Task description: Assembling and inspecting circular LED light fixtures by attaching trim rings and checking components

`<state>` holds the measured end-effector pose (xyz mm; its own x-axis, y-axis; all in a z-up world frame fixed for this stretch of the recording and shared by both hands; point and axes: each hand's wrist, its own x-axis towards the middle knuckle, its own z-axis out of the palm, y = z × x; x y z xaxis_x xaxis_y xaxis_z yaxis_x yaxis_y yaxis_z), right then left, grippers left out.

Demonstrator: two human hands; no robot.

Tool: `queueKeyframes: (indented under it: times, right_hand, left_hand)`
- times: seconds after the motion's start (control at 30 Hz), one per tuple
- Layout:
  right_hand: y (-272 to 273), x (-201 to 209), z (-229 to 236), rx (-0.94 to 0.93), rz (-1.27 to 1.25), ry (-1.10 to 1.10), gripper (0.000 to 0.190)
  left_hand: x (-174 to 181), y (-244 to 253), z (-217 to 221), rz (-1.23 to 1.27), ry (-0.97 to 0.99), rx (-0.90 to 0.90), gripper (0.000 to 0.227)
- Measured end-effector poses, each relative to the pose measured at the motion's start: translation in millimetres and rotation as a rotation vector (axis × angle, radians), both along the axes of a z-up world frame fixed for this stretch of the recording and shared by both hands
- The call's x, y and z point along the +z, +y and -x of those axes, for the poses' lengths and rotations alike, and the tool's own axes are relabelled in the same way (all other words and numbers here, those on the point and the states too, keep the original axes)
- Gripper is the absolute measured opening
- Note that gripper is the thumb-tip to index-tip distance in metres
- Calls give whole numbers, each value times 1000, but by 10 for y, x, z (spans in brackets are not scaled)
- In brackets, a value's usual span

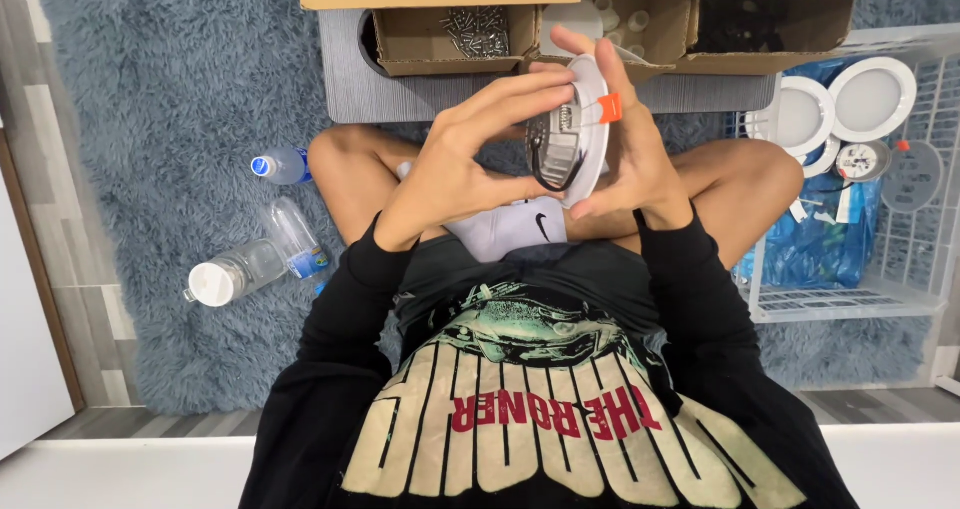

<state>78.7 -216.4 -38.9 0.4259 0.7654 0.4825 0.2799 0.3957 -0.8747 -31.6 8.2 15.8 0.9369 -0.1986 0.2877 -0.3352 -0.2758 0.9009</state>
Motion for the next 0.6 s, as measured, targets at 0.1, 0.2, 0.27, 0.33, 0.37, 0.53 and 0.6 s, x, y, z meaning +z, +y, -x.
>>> queueKeyframes:
  times: [0.1, 0.2, 0.27, 0.33, 0.37, 0.53, 0.6]
  right_hand:
    - [-4, -56, 3, 4, 18, 31, 126]
    - [-28, -63, -3, -10, 52, 12, 128]
    - [-33, -63, 16, -21, 80, -5, 128]
    - [-25, -68, 45, -38, 52, 15, 120]
    - [-28, -92, 64, -43, 53, 14, 120]
    - [32, -177, 187, -126, 28, -26, 108]
    - [85, -251, 253, -192, 9, -33, 104]
  left_hand:
    - [-12, -11, 17, -40, -25, 9, 71]
    - [-51, -18, 19, -57, -48, 0, 75]
    - [-77, -26, 23, -61, -57, -6, 77]
    - [-100, -38, 16, -70, -89, -9, 75]
    - [-129, -44, 4, -69, -90, -14, 75]
    - [-278, -109, 54, 60, -27, 22, 71]
    - [-341, -139, 50, 81, -36, 21, 69]
